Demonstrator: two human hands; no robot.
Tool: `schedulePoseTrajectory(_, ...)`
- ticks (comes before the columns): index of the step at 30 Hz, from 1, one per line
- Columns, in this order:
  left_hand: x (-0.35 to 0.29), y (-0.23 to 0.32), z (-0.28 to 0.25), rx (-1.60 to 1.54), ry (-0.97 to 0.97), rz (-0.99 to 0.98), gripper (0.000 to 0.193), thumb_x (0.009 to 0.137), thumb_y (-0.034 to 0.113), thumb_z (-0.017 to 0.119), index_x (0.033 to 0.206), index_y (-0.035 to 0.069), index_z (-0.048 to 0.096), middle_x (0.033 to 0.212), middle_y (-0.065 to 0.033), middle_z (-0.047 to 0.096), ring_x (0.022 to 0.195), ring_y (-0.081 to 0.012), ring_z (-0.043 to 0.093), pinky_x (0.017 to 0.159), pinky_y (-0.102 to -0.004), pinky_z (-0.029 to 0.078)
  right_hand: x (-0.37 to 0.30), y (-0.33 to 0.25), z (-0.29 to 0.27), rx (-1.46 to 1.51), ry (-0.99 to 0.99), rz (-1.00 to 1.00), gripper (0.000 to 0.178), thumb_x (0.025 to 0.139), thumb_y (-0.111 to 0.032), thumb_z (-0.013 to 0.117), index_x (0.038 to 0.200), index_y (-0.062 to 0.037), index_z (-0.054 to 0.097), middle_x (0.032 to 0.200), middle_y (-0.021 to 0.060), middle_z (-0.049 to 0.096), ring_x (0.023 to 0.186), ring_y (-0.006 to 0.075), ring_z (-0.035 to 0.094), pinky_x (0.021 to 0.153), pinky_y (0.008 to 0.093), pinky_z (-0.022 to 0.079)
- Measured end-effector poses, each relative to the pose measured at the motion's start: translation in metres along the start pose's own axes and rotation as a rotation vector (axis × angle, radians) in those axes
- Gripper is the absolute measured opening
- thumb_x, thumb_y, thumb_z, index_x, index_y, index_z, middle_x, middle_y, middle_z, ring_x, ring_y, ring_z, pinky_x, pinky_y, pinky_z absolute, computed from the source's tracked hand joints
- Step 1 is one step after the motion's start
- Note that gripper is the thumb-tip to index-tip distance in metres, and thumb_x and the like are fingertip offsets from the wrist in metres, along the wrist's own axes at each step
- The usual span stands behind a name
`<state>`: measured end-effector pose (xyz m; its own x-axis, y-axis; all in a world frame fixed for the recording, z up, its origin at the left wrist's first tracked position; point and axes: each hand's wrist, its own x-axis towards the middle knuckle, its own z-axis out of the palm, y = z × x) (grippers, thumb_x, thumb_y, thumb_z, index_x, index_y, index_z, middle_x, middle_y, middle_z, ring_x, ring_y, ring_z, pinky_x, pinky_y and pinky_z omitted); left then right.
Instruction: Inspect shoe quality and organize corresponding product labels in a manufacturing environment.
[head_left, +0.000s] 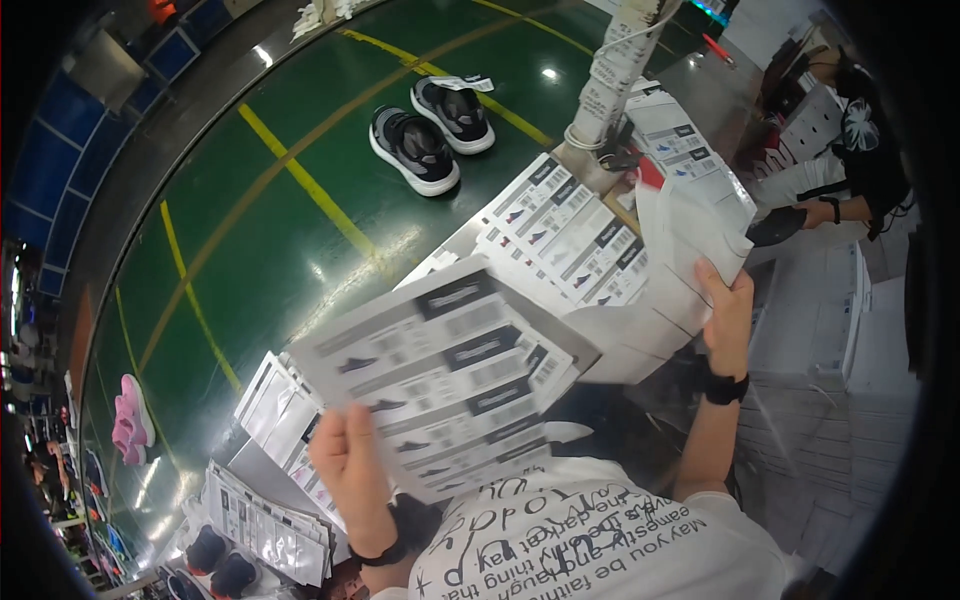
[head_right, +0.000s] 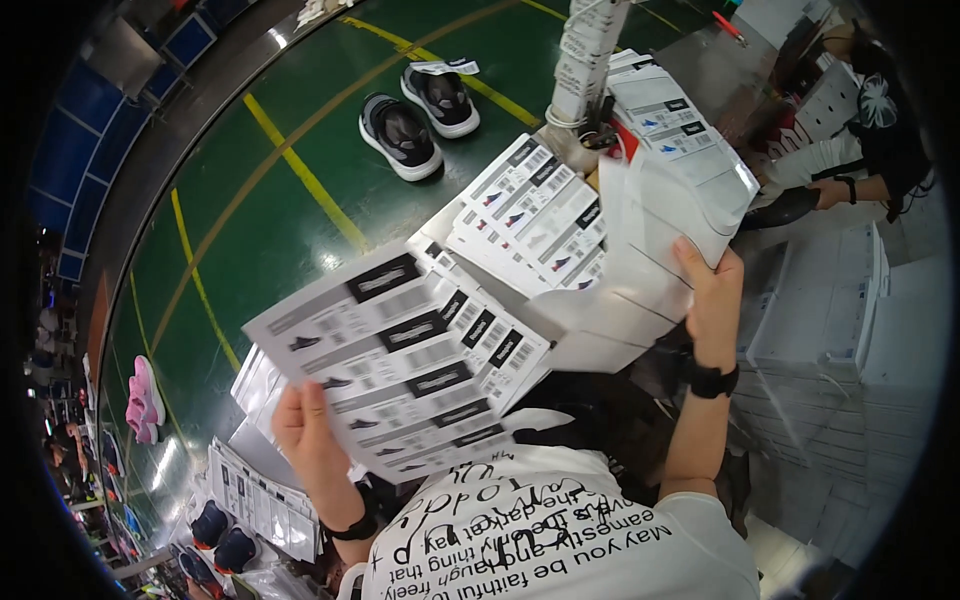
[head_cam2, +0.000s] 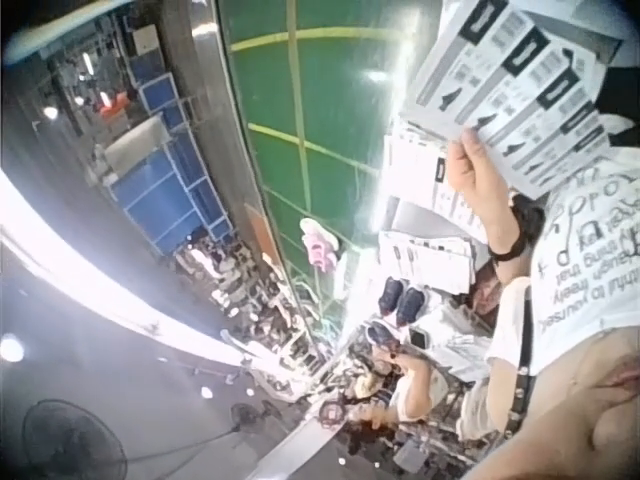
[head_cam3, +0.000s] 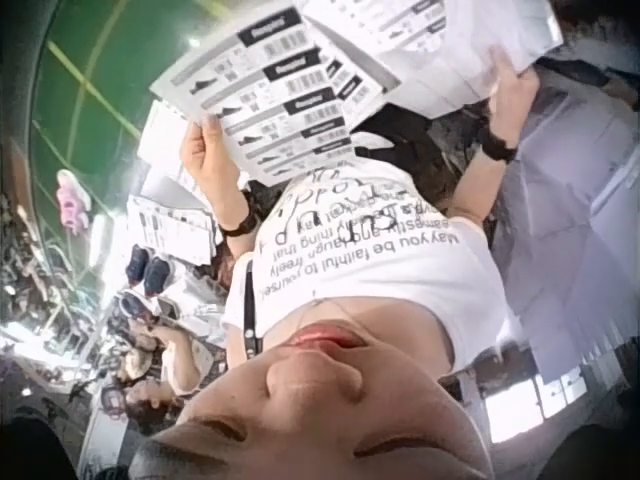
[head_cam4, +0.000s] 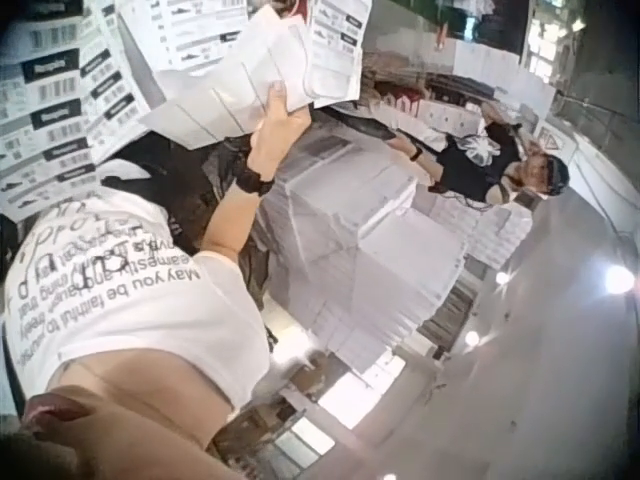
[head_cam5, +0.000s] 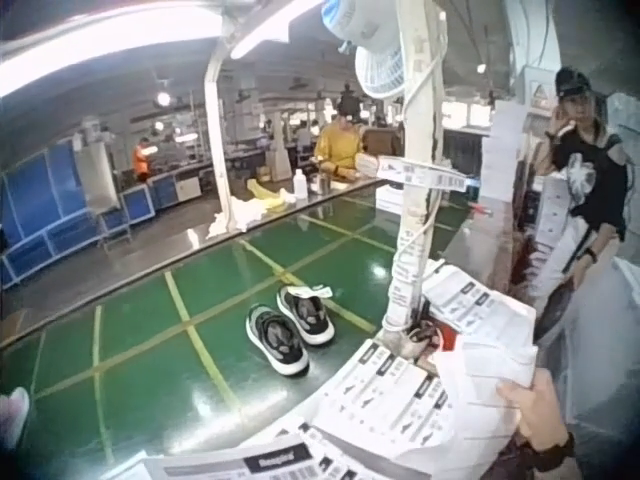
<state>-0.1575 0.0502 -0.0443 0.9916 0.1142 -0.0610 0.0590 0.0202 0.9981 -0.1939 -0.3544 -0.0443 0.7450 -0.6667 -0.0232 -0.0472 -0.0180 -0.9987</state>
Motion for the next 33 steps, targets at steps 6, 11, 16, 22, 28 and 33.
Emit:
schedulePoseTrajectory(6,-0.011,0.007,-0.087,-0.352,0.090,-0.142,0.043,0.089,0.007,0.050,0.128,-0.011,0.049,0.113,-0.0209,0.064,0.097,-0.0244,0.067,0.087,-0.0307,0.053,0.034,0.089,-0.167,-1.107,-0.357,0.293,0.020,0.073,-0.008,0.070,0.082,0.0101,0.070,0.071,0.0070,0.068,0.064,0.0172,0.063,0.064,0.0313,0.048)
schedulePoseTrajectory(11,-0.054,0.008,-0.134,-0.432,0.233,-0.119,0.044,0.090,0.006,0.049,0.130,-0.013,0.046,0.117,-0.0237,0.063,0.101,-0.0278,0.067,0.090,-0.0361,0.055,0.076,0.177,-0.148,-0.398,0.056,0.508,0.023,0.074,-0.007,0.071,0.094,0.0065,0.070,0.082,0.0100,0.068,0.071,0.0203,0.062,0.069,0.0332,0.049)
schedulePoseTrajectory(16,-0.090,0.004,-0.164,-0.422,0.267,-0.044,0.042,0.094,0.004,0.050,0.135,-0.007,0.044,0.128,-0.0184,0.059,0.117,-0.0264,0.060,0.100,-0.0372,0.048,0.042,0.209,-0.024,-0.490,-0.310,0.533,0.029,0.079,-0.009,0.073,0.105,0.0038,0.067,0.099,0.0133,0.068,0.089,0.0228,0.063,0.080,0.0356,0.049)
schedulePoseTrajectory(22,-0.144,0.019,-0.178,-0.480,0.523,0.082,0.033,0.095,0.005,0.054,0.125,-0.010,0.051,0.119,-0.0190,0.065,0.106,-0.0227,0.065,0.095,-0.0338,0.050,-0.061,0.140,-0.027,-0.806,-0.917,0.516,0.031,0.081,-0.009,0.071,0.110,0.0009,0.066,0.103,0.0131,0.068,0.096,0.0230,0.062,0.085,0.0361,0.047)
schedulePoseTrajectory(28,-0.170,-0.006,-0.170,-0.562,0.781,0.091,0.034,0.094,0.001,0.056,0.128,-0.005,0.052,0.121,-0.0151,0.065,0.108,-0.0210,0.063,0.096,-0.0320,0.048,0.061,0.139,-0.013,-1.027,-1.577,0.350,0.033,0.083,-0.010,0.069,0.115,-0.0020,0.065,0.107,0.0130,0.067,0.103,0.0233,0.061,0.090,0.0366,0.046)
schedulePoseTrajectory(33,-0.173,-0.001,-0.165,-0.559,0.824,0.353,0.038,0.097,0.002,0.056,0.133,-0.003,0.046,0.125,-0.0152,0.062,0.110,-0.0192,0.061,0.098,-0.0311,0.045,0.159,0.081,-0.008,-1.238,-1.800,0.161,0.035,0.085,-0.010,0.068,0.119,-0.0044,0.065,0.111,0.0128,0.067,0.109,0.0235,0.061,0.095,0.0370,0.044)
